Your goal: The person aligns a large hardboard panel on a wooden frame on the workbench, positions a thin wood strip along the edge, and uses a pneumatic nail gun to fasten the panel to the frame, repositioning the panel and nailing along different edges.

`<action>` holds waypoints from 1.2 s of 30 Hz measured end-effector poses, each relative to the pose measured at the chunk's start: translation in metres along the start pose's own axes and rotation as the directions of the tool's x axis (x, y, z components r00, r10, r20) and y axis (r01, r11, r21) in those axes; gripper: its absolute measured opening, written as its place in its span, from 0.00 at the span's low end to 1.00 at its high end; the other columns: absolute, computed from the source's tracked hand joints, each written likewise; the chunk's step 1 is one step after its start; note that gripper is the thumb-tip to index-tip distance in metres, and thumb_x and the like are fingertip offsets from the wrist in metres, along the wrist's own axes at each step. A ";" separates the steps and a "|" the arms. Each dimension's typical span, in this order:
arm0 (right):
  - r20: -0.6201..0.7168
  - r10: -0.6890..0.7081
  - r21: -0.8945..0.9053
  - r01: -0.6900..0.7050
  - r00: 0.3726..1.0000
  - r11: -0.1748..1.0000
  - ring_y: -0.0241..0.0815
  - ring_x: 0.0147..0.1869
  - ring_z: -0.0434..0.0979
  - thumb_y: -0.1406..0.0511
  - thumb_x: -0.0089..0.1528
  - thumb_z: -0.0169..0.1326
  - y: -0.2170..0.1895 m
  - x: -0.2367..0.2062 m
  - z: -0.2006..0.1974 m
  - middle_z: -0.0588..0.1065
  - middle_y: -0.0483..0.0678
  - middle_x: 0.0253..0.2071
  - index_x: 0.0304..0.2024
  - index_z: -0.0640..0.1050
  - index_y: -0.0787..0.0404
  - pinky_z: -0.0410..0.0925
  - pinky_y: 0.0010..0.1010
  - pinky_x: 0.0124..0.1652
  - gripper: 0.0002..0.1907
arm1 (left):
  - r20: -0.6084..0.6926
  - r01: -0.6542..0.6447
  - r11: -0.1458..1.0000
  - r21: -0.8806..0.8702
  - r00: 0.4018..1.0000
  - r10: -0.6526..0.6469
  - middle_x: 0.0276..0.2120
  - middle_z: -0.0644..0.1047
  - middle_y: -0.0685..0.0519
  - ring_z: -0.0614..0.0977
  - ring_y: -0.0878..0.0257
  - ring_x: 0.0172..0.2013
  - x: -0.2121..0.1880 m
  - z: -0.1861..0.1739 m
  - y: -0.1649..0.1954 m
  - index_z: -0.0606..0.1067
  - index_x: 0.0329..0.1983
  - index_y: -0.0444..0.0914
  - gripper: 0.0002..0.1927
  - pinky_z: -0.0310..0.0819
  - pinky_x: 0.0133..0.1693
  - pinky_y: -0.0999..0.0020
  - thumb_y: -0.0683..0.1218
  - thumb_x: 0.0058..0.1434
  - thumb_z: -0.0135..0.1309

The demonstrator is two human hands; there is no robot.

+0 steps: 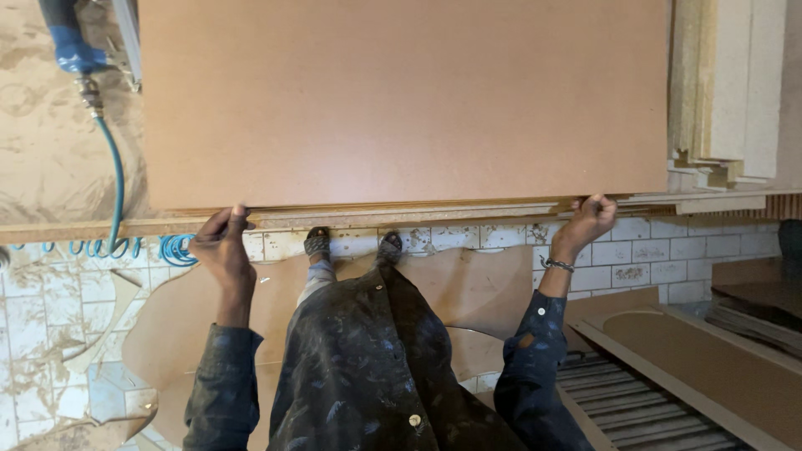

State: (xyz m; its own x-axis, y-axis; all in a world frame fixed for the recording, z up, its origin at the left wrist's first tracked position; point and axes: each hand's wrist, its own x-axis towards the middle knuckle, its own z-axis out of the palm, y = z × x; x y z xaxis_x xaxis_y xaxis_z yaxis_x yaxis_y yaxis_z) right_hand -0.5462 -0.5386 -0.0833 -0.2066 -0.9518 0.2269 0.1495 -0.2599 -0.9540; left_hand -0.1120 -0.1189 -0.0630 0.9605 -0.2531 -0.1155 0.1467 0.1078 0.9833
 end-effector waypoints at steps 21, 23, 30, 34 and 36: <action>-0.043 0.050 -0.110 -0.055 0.998 0.992 0.33 0.34 0.71 0.74 0.67 0.55 0.002 0.001 0.007 0.71 0.44 0.32 0.33 0.72 0.61 0.70 0.27 0.31 0.09 | -0.064 -0.014 0.996 -0.085 0.998 0.008 0.34 0.82 0.47 0.80 0.66 0.29 -0.004 0.015 -0.004 0.81 0.44 0.26 0.10 0.76 0.34 0.73 0.41 0.67 0.63; -0.008 0.020 -0.104 -0.021 1.000 0.994 0.34 0.31 0.68 0.73 0.69 0.56 -0.002 0.000 0.008 0.71 0.45 0.31 0.34 0.72 0.62 0.66 0.27 0.30 0.09 | -0.078 0.002 0.998 -0.068 0.997 -0.007 0.34 0.83 0.47 0.81 0.67 0.29 -0.003 0.015 -0.007 0.81 0.44 0.26 0.11 0.76 0.34 0.74 0.41 0.66 0.63; 0.036 -0.139 -0.224 0.144 0.990 0.964 0.32 0.34 0.70 0.69 0.70 0.57 -0.030 -0.009 0.034 0.72 0.44 0.34 0.37 0.72 0.61 0.71 0.25 0.34 0.08 | -0.060 -0.113 0.958 0.263 0.989 0.133 0.32 0.83 0.47 0.82 0.66 0.31 0.001 0.013 -0.009 0.83 0.41 0.29 0.09 0.76 0.38 0.73 0.42 0.64 0.66; -0.036 -0.081 -0.166 0.074 0.996 0.983 0.32 0.32 0.70 0.66 0.72 0.55 -0.048 -0.020 0.048 0.72 0.43 0.33 0.35 0.72 0.59 0.69 0.25 0.32 0.10 | 0.085 -0.297 0.880 0.371 0.954 0.286 0.32 0.85 0.48 0.85 0.63 0.30 0.005 0.009 0.003 0.85 0.38 0.34 0.06 0.78 0.38 0.69 0.42 0.63 0.65; -0.083 -0.006 -0.202 -0.011 0.996 0.979 0.32 0.29 0.70 0.66 0.70 0.55 -0.060 -0.027 0.053 0.71 0.42 0.30 0.35 0.72 0.58 0.70 0.26 0.29 0.08 | 0.151 -0.315 0.897 0.310 0.948 0.281 0.33 0.85 0.49 0.86 0.63 0.31 0.010 0.007 0.010 0.84 0.38 0.36 0.06 0.81 0.38 0.70 0.44 0.64 0.63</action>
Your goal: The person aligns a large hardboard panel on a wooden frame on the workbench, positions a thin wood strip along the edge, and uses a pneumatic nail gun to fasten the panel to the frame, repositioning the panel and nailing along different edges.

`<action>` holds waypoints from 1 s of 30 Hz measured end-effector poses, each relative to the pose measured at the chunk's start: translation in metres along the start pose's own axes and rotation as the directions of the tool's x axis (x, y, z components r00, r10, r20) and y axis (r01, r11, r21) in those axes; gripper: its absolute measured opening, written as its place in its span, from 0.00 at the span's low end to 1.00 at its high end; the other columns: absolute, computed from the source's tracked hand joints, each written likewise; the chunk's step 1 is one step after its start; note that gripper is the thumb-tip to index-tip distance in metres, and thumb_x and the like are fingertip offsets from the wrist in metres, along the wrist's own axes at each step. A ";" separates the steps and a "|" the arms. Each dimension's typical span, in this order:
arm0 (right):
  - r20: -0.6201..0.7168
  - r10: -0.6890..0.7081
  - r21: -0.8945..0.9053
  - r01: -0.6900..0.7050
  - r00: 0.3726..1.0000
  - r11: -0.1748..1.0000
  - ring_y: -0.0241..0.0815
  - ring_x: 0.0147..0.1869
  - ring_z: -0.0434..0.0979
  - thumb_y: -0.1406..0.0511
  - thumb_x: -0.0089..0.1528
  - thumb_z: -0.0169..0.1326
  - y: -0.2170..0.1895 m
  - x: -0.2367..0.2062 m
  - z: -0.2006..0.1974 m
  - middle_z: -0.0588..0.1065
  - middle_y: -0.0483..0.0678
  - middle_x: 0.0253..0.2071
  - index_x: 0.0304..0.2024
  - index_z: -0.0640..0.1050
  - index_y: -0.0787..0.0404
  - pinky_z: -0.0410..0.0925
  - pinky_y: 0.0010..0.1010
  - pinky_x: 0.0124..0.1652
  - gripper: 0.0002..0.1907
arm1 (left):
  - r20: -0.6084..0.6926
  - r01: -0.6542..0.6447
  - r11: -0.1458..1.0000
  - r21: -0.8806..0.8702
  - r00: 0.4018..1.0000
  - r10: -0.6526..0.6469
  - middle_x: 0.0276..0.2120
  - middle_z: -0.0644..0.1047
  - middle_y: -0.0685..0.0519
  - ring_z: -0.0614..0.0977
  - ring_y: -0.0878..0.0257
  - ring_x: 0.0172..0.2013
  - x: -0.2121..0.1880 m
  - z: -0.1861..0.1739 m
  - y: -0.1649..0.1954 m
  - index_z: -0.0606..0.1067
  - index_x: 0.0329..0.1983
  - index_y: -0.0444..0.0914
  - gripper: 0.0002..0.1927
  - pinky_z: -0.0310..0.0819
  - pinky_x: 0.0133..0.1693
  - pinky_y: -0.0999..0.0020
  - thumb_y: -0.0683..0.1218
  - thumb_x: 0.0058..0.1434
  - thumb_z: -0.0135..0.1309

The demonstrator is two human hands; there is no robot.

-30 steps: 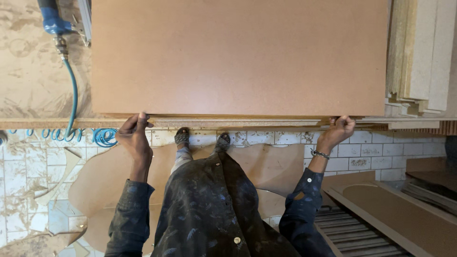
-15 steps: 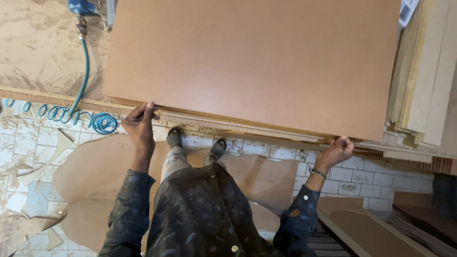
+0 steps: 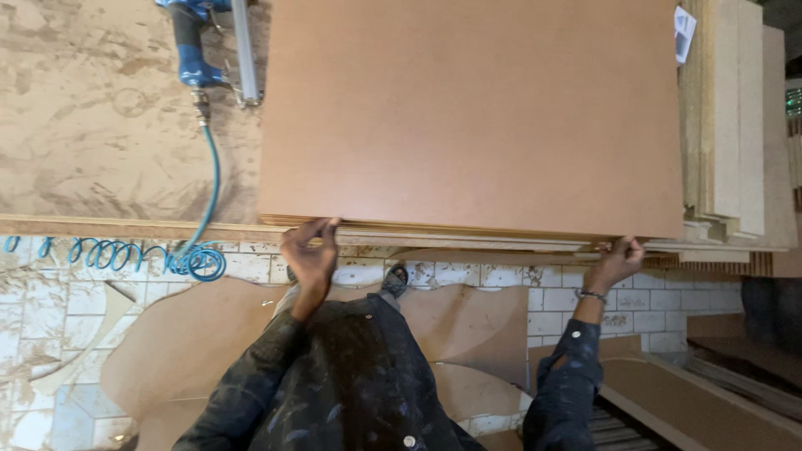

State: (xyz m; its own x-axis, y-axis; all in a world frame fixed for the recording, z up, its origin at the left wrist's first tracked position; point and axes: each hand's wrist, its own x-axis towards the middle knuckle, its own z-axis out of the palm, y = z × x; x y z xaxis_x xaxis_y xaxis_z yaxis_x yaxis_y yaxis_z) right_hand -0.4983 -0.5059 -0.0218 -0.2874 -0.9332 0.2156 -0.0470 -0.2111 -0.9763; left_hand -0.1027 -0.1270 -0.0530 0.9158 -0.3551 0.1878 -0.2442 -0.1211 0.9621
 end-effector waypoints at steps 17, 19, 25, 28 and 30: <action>0.988 -0.031 -0.022 0.336 0.153 0.941 0.49 0.53 0.81 0.51 0.60 0.64 -0.134 -0.403 0.551 0.75 0.59 0.54 0.76 0.48 0.62 0.75 0.39 0.51 0.54 | -0.027 -0.099 0.802 0.589 0.990 0.141 0.53 0.72 0.37 0.71 0.41 0.54 0.087 -0.132 -0.033 0.68 0.64 0.34 0.32 0.64 0.53 0.46 0.46 0.56 0.61; 0.858 -0.473 0.073 0.865 0.199 0.497 0.62 0.50 0.80 0.44 0.42 0.69 -0.134 -0.438 0.587 0.74 0.67 0.50 0.69 0.50 0.71 0.74 0.49 0.46 0.67 | 0.096 -0.072 0.726 0.684 0.995 0.007 0.55 0.68 0.37 0.68 0.41 0.55 0.086 -0.127 -0.040 0.65 0.65 0.35 0.37 0.64 0.53 0.41 0.49 0.54 0.62; 0.895 0.171 -0.366 0.457 0.412 0.811 0.56 0.36 0.81 0.65 0.49 0.63 -0.147 -0.444 0.614 0.77 0.63 0.39 0.73 0.42 0.72 0.76 0.44 0.33 0.59 | 0.134 -0.111 0.887 0.448 0.989 0.056 0.44 0.75 0.36 0.75 0.37 0.47 0.074 -0.124 -0.045 0.70 0.56 0.31 0.25 0.69 0.50 0.46 0.47 0.58 0.61; 0.881 0.458 -0.423 -0.236 0.120 0.875 0.45 0.29 0.75 0.62 0.57 0.62 -0.176 -0.410 0.603 0.75 0.51 0.31 0.58 0.61 0.69 0.73 0.38 0.28 0.34 | 0.316 -0.074 0.961 0.268 0.949 -0.015 0.37 0.77 0.41 0.79 0.40 0.37 0.085 -0.137 -0.025 0.77 0.39 0.36 0.08 0.73 0.40 0.49 0.46 0.63 0.58; 0.860 0.463 -0.476 -0.665 -0.215 0.576 0.37 0.25 0.72 0.55 0.62 0.61 -0.209 -0.389 0.566 0.73 0.46 0.29 0.45 0.72 0.61 0.69 0.30 0.24 0.19 | 0.510 -0.301 0.953 0.025 0.824 0.246 0.32 0.77 0.42 0.80 0.40 0.32 0.087 -0.141 -0.003 0.77 0.30 0.36 0.05 0.74 0.34 0.49 0.44 0.57 0.58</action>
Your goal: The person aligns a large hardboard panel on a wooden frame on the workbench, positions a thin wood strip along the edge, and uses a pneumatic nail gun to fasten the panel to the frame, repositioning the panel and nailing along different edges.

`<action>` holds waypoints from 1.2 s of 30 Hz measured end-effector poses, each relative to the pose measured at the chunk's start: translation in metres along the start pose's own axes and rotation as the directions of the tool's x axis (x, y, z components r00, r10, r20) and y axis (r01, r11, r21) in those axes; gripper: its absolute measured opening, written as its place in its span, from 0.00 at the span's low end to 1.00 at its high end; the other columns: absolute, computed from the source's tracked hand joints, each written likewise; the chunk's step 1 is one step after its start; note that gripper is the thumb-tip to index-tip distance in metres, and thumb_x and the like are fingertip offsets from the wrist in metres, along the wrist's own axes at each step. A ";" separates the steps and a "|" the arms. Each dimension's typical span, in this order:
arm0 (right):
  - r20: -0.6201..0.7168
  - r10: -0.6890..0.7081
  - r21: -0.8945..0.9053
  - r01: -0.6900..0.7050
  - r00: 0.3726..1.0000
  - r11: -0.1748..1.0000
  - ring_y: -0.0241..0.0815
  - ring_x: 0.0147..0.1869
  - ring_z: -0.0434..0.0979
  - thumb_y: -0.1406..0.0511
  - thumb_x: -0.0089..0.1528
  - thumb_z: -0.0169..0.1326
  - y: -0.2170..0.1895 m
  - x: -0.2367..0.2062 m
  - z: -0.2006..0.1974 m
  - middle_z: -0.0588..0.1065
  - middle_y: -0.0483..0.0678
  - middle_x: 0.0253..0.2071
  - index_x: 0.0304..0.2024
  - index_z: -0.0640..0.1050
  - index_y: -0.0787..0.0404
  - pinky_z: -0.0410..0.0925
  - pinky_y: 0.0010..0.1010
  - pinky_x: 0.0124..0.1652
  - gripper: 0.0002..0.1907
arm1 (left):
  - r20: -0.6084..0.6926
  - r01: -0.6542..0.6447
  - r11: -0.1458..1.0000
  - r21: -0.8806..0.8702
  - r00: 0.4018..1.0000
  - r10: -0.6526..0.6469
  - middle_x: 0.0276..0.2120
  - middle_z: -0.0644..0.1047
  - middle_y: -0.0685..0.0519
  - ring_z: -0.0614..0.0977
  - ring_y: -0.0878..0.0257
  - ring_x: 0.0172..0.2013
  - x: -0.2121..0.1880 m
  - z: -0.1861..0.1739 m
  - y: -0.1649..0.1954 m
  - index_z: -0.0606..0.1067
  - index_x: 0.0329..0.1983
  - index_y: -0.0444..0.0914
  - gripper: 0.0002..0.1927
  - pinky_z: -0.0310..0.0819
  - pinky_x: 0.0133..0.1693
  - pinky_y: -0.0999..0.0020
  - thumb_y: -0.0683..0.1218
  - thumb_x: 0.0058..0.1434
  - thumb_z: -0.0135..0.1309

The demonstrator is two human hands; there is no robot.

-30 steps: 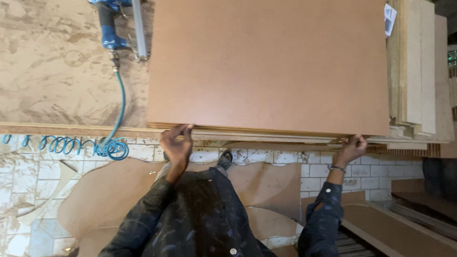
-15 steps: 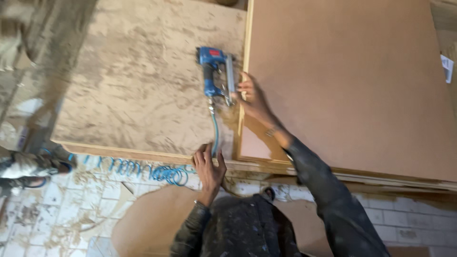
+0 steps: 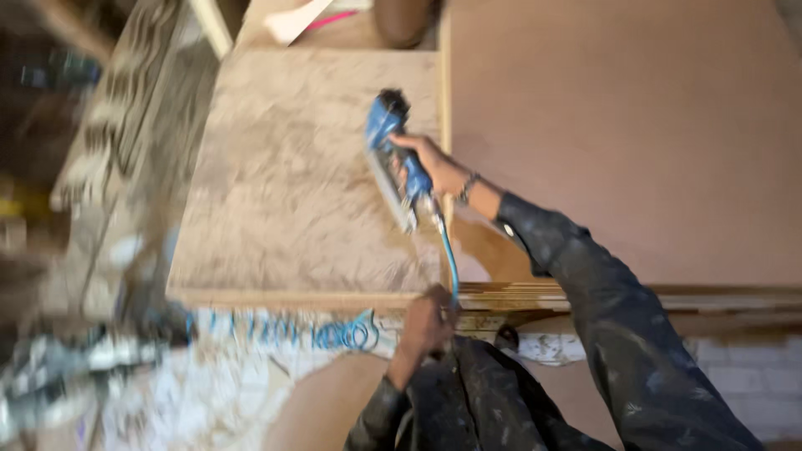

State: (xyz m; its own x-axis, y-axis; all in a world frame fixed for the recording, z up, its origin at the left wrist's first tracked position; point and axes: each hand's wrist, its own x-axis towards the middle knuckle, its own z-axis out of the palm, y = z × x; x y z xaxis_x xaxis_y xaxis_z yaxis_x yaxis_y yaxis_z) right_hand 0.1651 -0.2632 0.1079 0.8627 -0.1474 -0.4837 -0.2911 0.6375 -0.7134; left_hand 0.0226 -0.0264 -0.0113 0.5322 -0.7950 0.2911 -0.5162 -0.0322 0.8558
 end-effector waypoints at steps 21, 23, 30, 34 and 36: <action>-0.702 -0.498 -0.504 0.139 0.508 0.853 0.31 0.21 0.67 0.30 0.61 0.31 0.076 -0.562 -0.333 0.69 0.42 0.24 0.39 0.71 0.64 0.64 0.22 0.22 0.45 | 0.299 -0.365 0.743 0.561 0.926 0.229 0.70 0.62 0.30 0.62 0.34 0.69 0.074 0.232 0.100 0.64 0.70 0.30 0.40 0.60 0.61 0.40 0.61 0.65 0.52; -0.761 -0.412 -0.426 0.093 0.500 0.900 0.32 0.18 0.65 0.29 0.59 0.30 0.059 -0.579 -0.382 0.67 0.42 0.20 0.41 0.73 0.62 0.64 0.23 0.20 0.46 | 0.299 -0.387 0.661 0.643 0.921 0.248 0.72 0.60 0.32 0.61 0.35 0.71 0.073 0.242 0.098 0.63 0.73 0.34 0.37 0.58 0.63 0.39 0.61 0.68 0.49; -0.746 -0.190 -0.355 -0.139 0.639 0.925 0.32 0.15 0.62 0.30 0.60 0.22 0.040 -0.596 -0.471 0.65 0.40 0.17 0.43 0.77 0.62 0.61 0.22 0.19 0.49 | 0.282 -0.366 0.658 0.658 0.930 0.235 0.74 0.60 0.34 0.60 0.35 0.73 0.066 0.254 0.088 0.64 0.75 0.40 0.35 0.57 0.65 0.37 0.61 0.70 0.48; -0.718 -0.263 -0.503 -0.218 0.645 0.836 0.33 0.17 0.62 0.32 0.64 0.20 0.036 -0.600 -0.477 0.65 0.42 0.18 0.43 0.76 0.65 0.61 0.24 0.20 0.49 | 0.282 -0.335 0.683 0.649 0.940 0.192 0.74 0.60 0.35 0.60 0.36 0.73 0.064 0.250 0.091 0.64 0.75 0.41 0.34 0.57 0.65 0.36 0.59 0.70 0.49; -0.764 -0.248 -0.455 -0.225 0.595 0.862 0.33 0.16 0.63 0.33 0.64 0.20 0.032 -0.590 -0.473 0.65 0.42 0.18 0.43 0.75 0.65 0.62 0.25 0.20 0.49 | 0.268 -0.321 0.712 0.624 0.944 0.191 0.73 0.60 0.35 0.59 0.36 0.72 0.063 0.245 0.094 0.64 0.75 0.41 0.34 0.56 0.65 0.35 0.58 0.69 0.50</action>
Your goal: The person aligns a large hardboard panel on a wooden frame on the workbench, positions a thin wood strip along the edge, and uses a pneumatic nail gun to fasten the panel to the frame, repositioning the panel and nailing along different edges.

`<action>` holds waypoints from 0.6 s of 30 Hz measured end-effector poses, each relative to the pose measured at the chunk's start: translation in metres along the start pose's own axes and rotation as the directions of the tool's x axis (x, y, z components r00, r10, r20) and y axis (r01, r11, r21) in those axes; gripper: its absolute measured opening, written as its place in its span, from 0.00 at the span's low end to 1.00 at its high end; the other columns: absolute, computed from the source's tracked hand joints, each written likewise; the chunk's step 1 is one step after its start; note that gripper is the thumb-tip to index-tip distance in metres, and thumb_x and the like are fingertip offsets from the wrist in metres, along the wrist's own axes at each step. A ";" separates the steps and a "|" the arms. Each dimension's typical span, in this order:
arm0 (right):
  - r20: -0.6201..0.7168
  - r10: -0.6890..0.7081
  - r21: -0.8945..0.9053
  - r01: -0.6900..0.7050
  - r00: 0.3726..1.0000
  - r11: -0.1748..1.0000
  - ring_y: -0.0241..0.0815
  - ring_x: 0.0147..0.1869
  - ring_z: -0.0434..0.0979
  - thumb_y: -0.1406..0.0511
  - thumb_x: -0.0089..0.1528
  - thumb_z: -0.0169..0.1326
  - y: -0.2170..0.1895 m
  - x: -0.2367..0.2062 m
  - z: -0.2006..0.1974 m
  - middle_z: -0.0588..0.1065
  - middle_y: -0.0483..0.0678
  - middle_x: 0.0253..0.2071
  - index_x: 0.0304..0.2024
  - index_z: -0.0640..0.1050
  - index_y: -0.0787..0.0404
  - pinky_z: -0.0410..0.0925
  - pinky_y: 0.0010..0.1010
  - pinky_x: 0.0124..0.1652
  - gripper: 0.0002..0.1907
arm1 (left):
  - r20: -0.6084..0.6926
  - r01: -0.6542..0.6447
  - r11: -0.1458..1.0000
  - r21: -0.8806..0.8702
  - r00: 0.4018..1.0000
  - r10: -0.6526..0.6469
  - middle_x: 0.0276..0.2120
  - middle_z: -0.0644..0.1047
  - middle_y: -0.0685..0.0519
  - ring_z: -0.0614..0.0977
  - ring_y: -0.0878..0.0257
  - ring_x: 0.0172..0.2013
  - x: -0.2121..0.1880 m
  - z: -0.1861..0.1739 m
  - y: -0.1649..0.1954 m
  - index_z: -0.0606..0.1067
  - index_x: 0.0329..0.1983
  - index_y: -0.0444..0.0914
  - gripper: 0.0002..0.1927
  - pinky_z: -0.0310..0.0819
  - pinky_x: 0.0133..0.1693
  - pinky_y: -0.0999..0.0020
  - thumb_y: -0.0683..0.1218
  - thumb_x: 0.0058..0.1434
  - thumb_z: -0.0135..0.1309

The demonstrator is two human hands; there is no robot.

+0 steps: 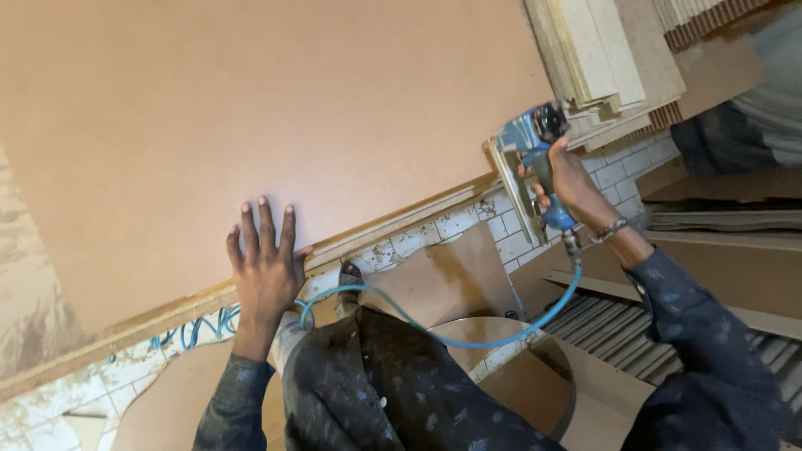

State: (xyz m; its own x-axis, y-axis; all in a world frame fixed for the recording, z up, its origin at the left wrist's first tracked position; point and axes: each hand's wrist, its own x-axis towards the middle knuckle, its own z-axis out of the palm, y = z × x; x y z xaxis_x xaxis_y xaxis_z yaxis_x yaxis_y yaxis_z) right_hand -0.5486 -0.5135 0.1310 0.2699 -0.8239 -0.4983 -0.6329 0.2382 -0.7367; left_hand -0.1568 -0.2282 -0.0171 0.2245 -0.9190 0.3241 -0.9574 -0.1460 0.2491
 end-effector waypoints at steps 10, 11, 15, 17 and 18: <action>0.514 -0.137 -0.257 0.304 0.847 0.917 0.35 0.15 0.65 0.34 0.63 0.23 -0.080 -0.024 0.153 0.69 0.46 0.15 0.47 0.79 0.69 0.62 0.29 0.20 0.50 | 0.117 0.130 0.990 -0.048 0.985 -0.124 0.75 0.57 0.45 0.57 0.49 0.74 -0.023 -0.060 -0.077 0.61 0.75 0.46 0.46 0.51 0.68 0.40 0.65 0.56 0.61; 0.577 -0.162 -0.267 0.372 0.801 0.889 0.35 0.16 0.64 0.34 0.64 0.23 -0.090 -0.027 0.173 0.69 0.46 0.15 0.47 0.80 0.68 0.63 0.29 0.20 0.50 | 0.107 0.186 0.981 -0.052 0.978 -0.179 0.75 0.56 0.44 0.57 0.48 0.73 -0.029 -0.068 -0.091 0.60 0.75 0.44 0.50 0.50 0.67 0.39 0.67 0.53 0.62; 0.708 -0.152 -0.338 0.521 0.689 0.784 0.35 0.14 0.66 0.33 0.62 0.24 -0.128 -0.031 0.240 0.67 0.45 0.13 0.45 0.80 0.65 0.65 0.31 0.20 0.49 | 0.044 0.189 0.981 -0.049 0.981 -0.187 0.74 0.54 0.40 0.54 0.45 0.73 -0.045 -0.081 -0.117 0.58 0.76 0.41 0.58 0.47 0.68 0.39 0.72 0.48 0.62; 0.728 -0.136 -0.368 0.550 0.672 0.750 0.34 0.17 0.69 0.32 0.62 0.26 -0.141 -0.030 0.275 0.70 0.44 0.16 0.36 0.79 0.69 0.67 0.30 0.21 0.50 | 0.046 0.181 0.983 -0.029 0.983 -0.179 0.75 0.54 0.41 0.54 0.46 0.74 -0.047 -0.078 -0.119 0.57 0.76 0.40 0.57 0.47 0.69 0.40 0.72 0.50 0.61; 0.733 -0.128 -0.385 0.564 0.668 0.731 0.33 0.18 0.71 0.32 0.62 0.27 -0.149 -0.029 0.287 0.72 0.43 0.17 0.32 0.78 0.71 0.68 0.30 0.21 0.50 | 0.045 0.173 0.985 -0.022 0.984 -0.171 0.76 0.53 0.41 0.54 0.47 0.75 -0.046 -0.077 -0.118 0.57 0.77 0.40 0.57 0.47 0.69 0.41 0.73 0.51 0.61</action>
State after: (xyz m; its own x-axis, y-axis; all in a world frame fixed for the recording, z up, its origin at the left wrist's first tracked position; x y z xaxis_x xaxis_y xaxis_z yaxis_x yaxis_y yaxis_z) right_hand -0.2542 -0.3771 0.1241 0.7936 -0.2036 -0.5733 -0.5898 -0.4886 -0.6430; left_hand -0.0400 -0.1404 0.0085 0.3770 -0.8958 0.2355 -0.9002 -0.2945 0.3209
